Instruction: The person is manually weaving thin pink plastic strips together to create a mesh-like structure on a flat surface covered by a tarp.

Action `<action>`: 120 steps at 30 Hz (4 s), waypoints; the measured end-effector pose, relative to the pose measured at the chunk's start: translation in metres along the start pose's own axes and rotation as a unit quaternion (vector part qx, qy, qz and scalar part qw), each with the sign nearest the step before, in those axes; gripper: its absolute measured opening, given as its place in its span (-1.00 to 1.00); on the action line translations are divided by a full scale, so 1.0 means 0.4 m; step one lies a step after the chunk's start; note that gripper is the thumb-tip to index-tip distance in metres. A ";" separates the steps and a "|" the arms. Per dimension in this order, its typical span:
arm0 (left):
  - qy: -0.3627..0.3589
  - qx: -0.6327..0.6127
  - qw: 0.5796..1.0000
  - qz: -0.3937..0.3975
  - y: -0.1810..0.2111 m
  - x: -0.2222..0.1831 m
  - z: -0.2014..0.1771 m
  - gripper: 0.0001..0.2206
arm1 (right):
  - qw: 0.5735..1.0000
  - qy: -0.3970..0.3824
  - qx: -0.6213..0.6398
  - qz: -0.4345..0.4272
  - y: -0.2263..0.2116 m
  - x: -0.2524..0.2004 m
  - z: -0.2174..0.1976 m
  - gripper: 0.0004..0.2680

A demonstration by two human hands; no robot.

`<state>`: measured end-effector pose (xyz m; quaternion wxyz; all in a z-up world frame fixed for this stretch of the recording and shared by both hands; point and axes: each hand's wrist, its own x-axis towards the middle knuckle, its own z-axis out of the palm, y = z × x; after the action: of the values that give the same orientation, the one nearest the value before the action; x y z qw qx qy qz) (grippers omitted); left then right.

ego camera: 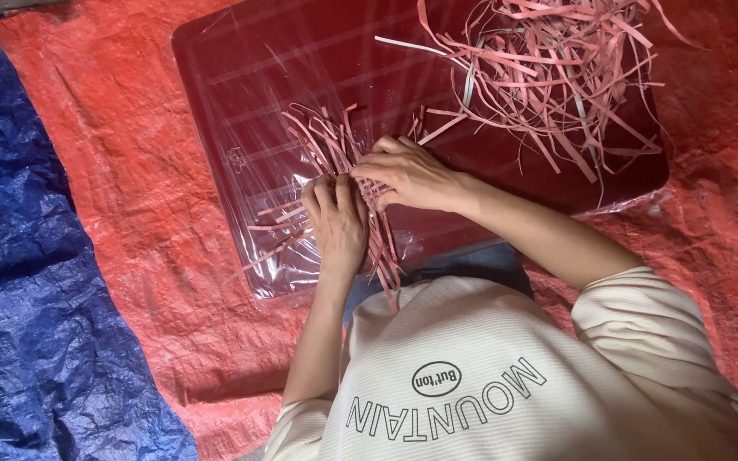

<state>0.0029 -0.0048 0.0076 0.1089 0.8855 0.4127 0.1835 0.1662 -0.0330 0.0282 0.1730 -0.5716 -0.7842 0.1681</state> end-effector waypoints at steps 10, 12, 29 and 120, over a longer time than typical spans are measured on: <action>0.008 -0.032 0.999 0.013 -0.012 -0.008 0.015 -0.77 | 0.996 0.060 0.017 -0.062 0.041 -0.031 0.043 -0.67; 0.006 -0.031 0.999 0.013 -0.013 -0.005 0.014 -0.77 | 0.996 0.048 0.035 -0.066 0.040 -0.036 0.020 -0.68; 0.007 -0.063 0.998 0.012 -0.012 -0.002 0.010 -0.72 | 0.986 0.097 0.117 -0.075 0.046 -0.035 0.029 -0.73; 0.054 -0.200 0.973 0.105 -0.022 -0.042 -0.085 -0.78 | 0.899 0.354 -0.153 0.209 0.164 -0.315 -0.168 -0.95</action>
<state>-0.0272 -0.0106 0.0316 0.2417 0.8728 0.2779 0.3202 0.2883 -0.1299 0.0473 0.3103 -0.7636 -0.5498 -0.1353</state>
